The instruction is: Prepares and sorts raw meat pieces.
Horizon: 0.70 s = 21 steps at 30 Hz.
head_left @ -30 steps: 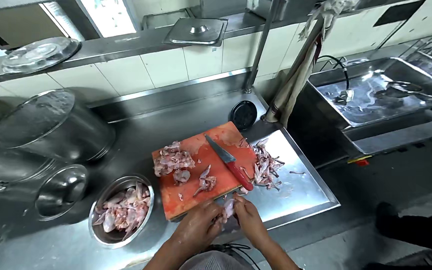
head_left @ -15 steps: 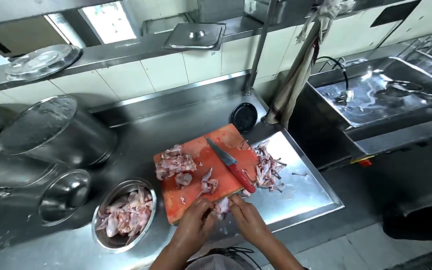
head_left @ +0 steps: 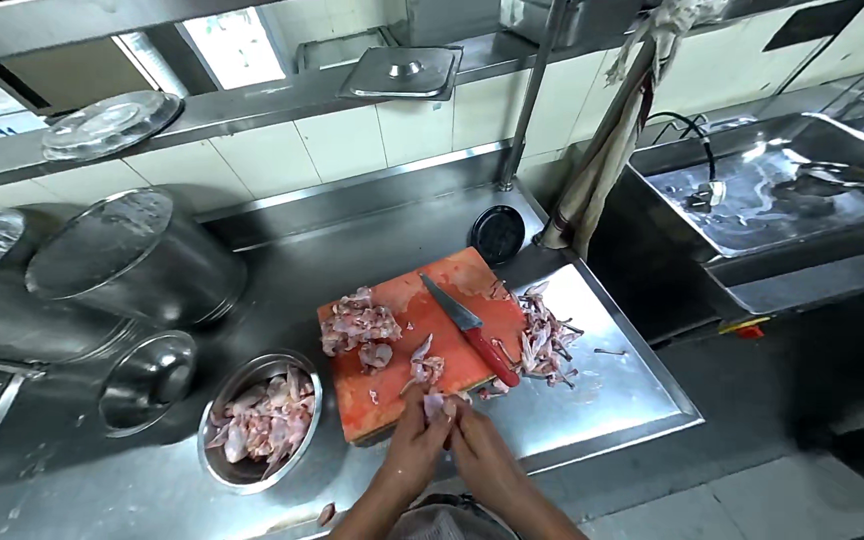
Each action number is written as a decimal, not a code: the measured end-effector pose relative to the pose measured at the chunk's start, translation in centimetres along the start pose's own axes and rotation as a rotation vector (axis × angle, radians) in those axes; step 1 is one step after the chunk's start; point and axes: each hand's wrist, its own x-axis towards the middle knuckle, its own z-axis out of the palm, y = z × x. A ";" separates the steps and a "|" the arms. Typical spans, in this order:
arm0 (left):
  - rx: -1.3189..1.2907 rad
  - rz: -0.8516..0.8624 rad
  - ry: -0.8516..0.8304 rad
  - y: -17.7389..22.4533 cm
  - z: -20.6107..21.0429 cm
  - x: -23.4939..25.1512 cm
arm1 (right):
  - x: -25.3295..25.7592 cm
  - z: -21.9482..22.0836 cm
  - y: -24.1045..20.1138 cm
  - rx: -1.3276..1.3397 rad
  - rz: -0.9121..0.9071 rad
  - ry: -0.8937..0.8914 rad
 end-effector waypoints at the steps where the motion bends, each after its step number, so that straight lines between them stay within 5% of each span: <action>1: -0.077 -0.051 0.042 0.3 0.4 0.1 | -0.1 0.3 -0.5 -0.047 -0.010 -0.018; 12: -0.357 -0.139 0.360 1.2 0.6 0.1 | -0.6 1.6 -0.8 -0.319 -0.053 -0.027; 16: -0.545 -0.169 0.609 1.1 -4.8 1.5 | -1.9 1.3 -0.4 -0.292 -0.086 0.039; 21: -0.323 -0.141 0.357 -0.1 -8.4 1.3 | -2.0 0.4 3.0 -0.222 0.007 0.046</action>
